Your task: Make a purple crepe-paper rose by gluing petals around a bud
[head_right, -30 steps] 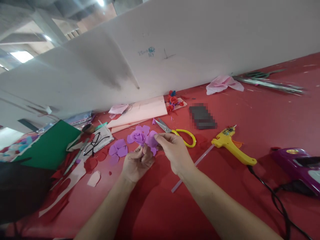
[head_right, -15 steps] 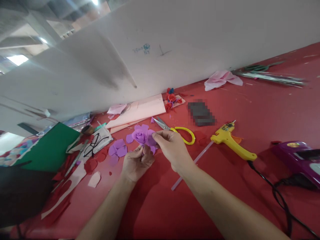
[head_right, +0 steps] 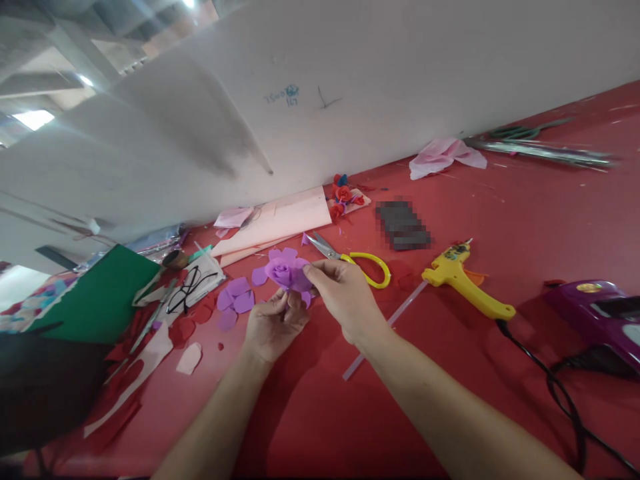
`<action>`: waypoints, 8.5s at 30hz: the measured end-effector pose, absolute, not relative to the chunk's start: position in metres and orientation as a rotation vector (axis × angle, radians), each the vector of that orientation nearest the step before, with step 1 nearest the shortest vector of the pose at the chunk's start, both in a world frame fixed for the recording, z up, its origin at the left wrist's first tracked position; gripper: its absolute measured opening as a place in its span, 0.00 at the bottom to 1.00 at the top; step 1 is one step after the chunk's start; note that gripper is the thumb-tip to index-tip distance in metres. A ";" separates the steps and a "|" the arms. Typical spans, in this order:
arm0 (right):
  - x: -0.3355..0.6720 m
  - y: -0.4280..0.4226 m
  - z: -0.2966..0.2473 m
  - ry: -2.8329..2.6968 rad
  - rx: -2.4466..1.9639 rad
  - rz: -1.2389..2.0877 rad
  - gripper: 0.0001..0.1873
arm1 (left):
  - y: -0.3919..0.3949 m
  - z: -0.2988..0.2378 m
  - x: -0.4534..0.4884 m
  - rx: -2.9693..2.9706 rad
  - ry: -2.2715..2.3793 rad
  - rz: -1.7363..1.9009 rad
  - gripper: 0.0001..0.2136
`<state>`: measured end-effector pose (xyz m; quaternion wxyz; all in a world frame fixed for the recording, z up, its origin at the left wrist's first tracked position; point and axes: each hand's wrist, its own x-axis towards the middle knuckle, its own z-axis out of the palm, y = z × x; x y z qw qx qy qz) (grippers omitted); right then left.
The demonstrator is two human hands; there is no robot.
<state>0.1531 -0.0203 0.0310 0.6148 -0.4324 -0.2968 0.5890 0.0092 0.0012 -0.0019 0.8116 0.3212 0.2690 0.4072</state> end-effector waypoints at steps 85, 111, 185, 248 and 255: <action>0.143 -0.032 0.036 -0.787 -0.997 1.406 0.12 | -0.003 -0.005 0.013 0.770 0.657 1.110 0.10; 0.143 -0.032 0.030 -0.863 -0.990 1.322 0.16 | -0.005 -0.004 0.014 0.882 0.627 1.163 0.08; 0.161 -0.037 0.058 -0.733 -0.920 1.310 0.14 | -0.002 -0.010 0.007 1.002 0.621 1.099 0.15; 0.143 -0.028 0.016 -0.982 -1.056 1.204 0.11 | -0.006 -0.002 0.014 0.529 0.368 0.972 0.08; 0.142 -0.027 0.016 -0.922 -0.984 1.214 0.11 | -0.009 -0.001 0.018 0.619 0.413 0.951 0.14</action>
